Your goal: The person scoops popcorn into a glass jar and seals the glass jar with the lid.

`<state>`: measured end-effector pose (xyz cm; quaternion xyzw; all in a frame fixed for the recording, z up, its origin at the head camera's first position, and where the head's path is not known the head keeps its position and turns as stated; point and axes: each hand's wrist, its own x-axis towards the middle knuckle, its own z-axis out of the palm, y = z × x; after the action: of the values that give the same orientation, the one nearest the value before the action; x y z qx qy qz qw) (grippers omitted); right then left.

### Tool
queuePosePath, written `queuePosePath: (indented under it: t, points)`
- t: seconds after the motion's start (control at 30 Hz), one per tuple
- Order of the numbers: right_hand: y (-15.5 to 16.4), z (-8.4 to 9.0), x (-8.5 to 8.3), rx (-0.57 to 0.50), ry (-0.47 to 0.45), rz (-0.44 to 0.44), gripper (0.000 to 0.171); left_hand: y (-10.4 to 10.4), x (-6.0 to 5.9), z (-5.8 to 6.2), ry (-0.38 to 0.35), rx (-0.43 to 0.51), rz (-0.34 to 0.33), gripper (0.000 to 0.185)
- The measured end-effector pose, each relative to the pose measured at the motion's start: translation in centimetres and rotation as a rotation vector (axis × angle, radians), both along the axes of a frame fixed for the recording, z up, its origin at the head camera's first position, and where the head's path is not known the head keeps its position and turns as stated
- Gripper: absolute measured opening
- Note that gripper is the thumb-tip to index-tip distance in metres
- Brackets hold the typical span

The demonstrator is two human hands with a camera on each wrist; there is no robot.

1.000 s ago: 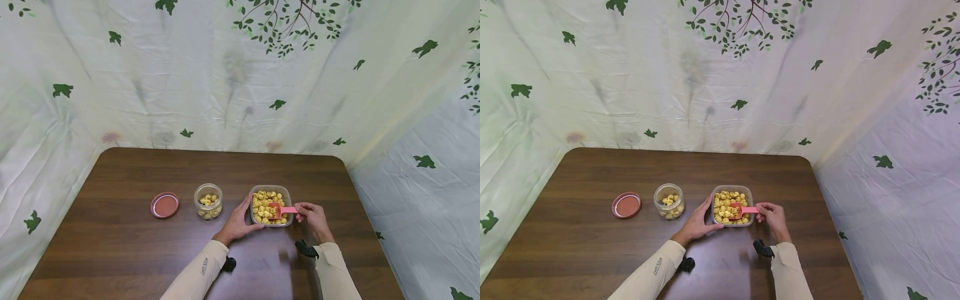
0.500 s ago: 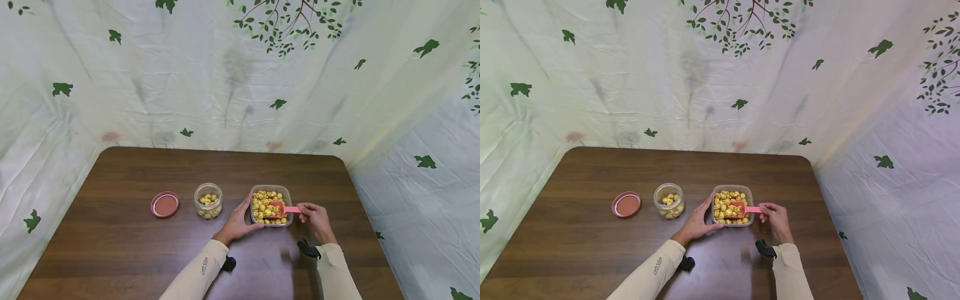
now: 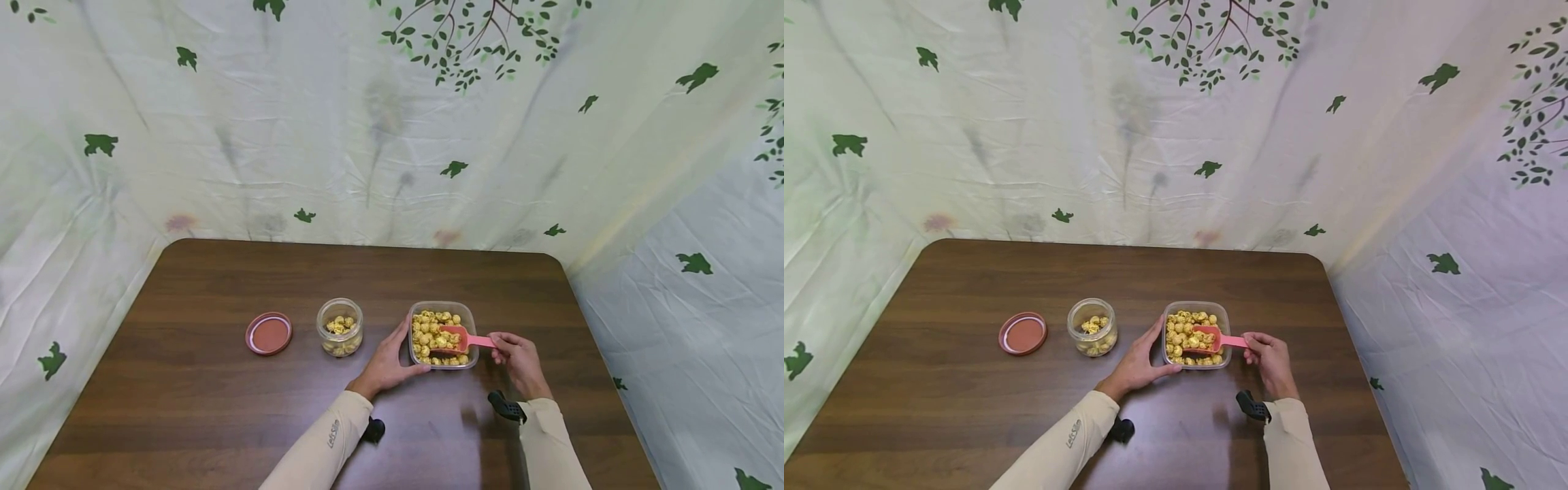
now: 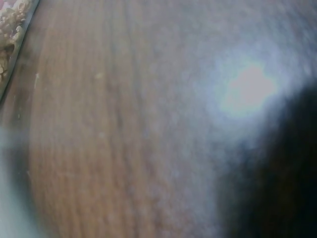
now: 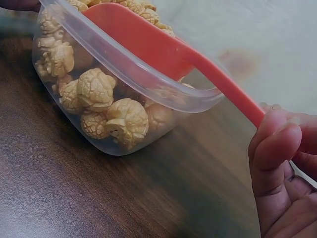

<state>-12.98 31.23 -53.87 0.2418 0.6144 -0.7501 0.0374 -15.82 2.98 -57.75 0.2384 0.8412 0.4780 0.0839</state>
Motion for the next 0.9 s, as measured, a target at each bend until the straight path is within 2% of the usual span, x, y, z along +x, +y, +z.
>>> queuePosePath:
  t: [0.17,0.43,0.67,0.9]
  points:
    - [0.18,-0.12,-0.02,-0.039,-0.001,-0.016,0.019,0.0,-0.02,0.1,-0.001,0.008,-0.002,0.108]
    - [0.37,-0.24,-0.07,-0.085,-0.027,-0.045,0.023,-0.01,-0.03,-0.37,0.066,0.012,0.001,0.109]
    - [0.43,-0.06,-0.02,-0.105,-0.036,-0.061,0.027,-0.05,0.04,0.11,0.006,0.023,-0.001,0.108]
    - [0.52,0.2,0.07,-0.094,-0.053,-0.068,0.019,0.01,-0.02,0.1,-0.014,0.004,0.0,0.108]
